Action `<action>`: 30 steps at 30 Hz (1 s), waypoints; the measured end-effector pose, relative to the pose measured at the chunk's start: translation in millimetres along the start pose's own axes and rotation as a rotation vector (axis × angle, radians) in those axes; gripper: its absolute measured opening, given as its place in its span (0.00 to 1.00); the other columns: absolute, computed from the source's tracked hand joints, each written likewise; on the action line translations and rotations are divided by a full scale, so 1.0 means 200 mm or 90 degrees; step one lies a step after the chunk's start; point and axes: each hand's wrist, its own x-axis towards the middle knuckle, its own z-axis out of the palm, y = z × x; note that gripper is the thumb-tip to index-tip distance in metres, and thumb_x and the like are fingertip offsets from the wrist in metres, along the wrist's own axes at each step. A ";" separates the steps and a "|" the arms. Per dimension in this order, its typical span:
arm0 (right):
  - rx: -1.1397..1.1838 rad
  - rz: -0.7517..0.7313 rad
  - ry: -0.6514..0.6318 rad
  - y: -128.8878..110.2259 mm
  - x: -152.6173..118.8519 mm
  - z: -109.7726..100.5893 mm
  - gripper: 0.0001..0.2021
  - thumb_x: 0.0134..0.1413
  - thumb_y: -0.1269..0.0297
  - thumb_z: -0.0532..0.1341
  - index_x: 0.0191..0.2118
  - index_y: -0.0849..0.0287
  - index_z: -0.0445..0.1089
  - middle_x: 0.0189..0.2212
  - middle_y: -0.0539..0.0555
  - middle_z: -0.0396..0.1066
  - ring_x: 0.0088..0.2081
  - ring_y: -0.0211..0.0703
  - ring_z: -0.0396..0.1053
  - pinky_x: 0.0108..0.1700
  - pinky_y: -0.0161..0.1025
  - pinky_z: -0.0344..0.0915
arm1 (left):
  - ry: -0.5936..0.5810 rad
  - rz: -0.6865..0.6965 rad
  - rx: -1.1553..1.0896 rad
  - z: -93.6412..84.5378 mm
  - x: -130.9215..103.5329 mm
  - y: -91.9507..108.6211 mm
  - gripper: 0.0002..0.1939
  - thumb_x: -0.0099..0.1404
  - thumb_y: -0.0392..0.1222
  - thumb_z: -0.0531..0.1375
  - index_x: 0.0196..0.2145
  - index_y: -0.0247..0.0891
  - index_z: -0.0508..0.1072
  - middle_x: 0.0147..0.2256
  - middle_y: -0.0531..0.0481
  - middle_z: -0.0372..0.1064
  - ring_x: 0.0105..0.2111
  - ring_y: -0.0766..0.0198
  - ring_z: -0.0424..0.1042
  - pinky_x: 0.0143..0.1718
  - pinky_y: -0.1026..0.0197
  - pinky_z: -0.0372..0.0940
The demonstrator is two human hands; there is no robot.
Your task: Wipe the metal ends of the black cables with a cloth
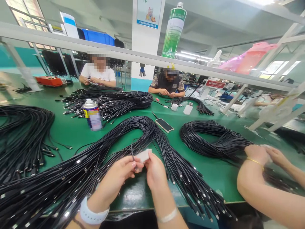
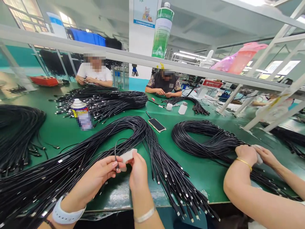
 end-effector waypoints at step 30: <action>-0.391 -0.184 -0.246 -0.06 -0.31 -0.34 0.12 0.62 0.62 0.57 0.50 0.52 0.70 0.48 0.54 0.70 0.49 0.46 0.67 0.52 0.41 0.61 | 0.033 0.065 -0.085 0.15 0.07 -0.20 0.09 0.60 0.44 0.63 0.37 0.38 0.76 0.34 0.50 0.73 0.35 0.64 0.70 0.39 0.65 0.64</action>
